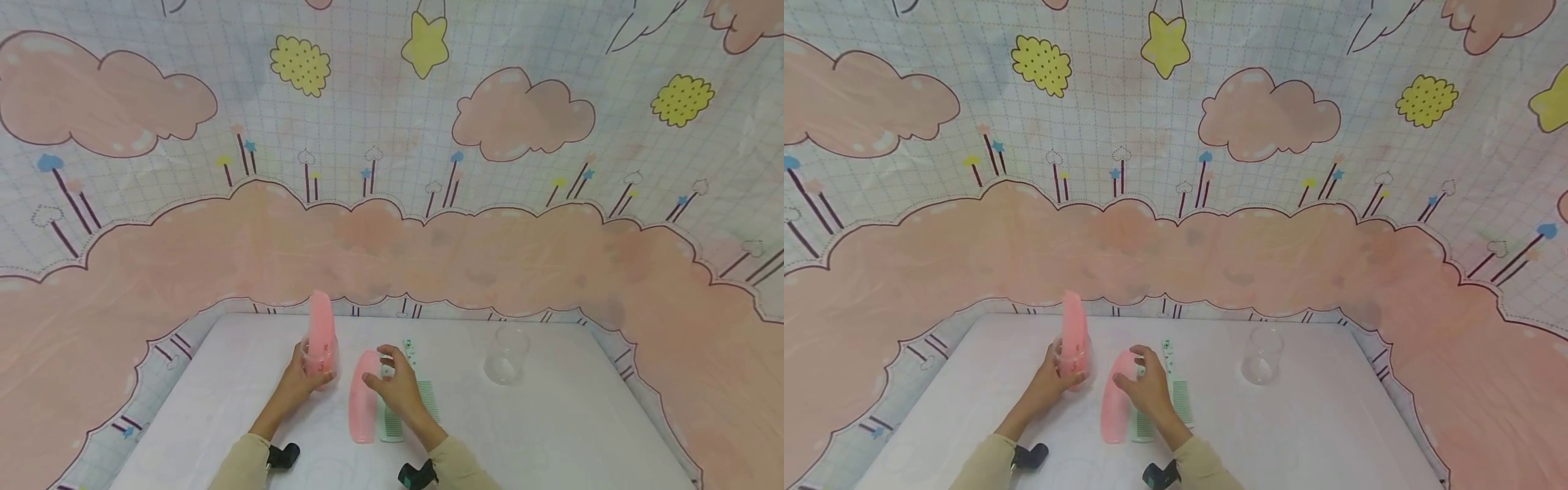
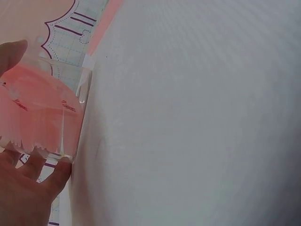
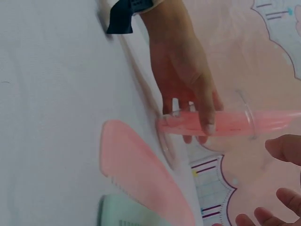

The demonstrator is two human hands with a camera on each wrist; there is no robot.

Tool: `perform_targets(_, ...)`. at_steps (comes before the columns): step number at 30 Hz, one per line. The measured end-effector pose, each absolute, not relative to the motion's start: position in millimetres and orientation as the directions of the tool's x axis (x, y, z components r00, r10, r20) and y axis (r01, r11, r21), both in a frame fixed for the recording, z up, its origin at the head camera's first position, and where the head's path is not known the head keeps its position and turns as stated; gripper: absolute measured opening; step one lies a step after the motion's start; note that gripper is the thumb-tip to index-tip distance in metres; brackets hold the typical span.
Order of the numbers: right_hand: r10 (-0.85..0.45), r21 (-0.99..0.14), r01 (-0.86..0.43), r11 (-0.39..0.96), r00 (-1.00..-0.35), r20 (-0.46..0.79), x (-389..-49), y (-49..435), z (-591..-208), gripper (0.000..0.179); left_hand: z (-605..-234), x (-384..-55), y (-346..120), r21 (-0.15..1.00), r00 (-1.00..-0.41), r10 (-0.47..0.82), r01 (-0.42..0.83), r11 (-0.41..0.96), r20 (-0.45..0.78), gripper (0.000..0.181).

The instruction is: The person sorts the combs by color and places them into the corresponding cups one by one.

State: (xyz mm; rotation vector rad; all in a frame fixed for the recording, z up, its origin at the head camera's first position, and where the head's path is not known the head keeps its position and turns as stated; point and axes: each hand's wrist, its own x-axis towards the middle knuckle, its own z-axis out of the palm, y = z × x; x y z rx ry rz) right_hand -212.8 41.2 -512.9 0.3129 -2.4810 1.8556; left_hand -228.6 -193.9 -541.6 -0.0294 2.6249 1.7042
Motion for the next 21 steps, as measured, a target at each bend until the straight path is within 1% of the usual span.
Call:
perform_targets(6, -0.149, -0.945, -0.159, 0.286, -0.982, 0.119, -215, 37, -521, 0.062, -540, -232, -192, 0.913, -1.000, -0.009, -0.028, 0.407, -0.026, 0.106)
perform_targets(16, -0.147, -0.943, -0.116, 0.312, -0.987, 0.072, -214, 31, -530, 0.064, -538, -235, -192, 0.896, -1.000, -0.013, -0.030, 0.442, -0.027, 0.107)
perform_targets(21, -0.138, -0.917, -0.142, 0.373, -0.986, 0.096, -213, 28, -530, 0.062, -540, -230, -193, 0.891, -0.999, -0.019, -0.042, 0.453, -0.038, 0.108)
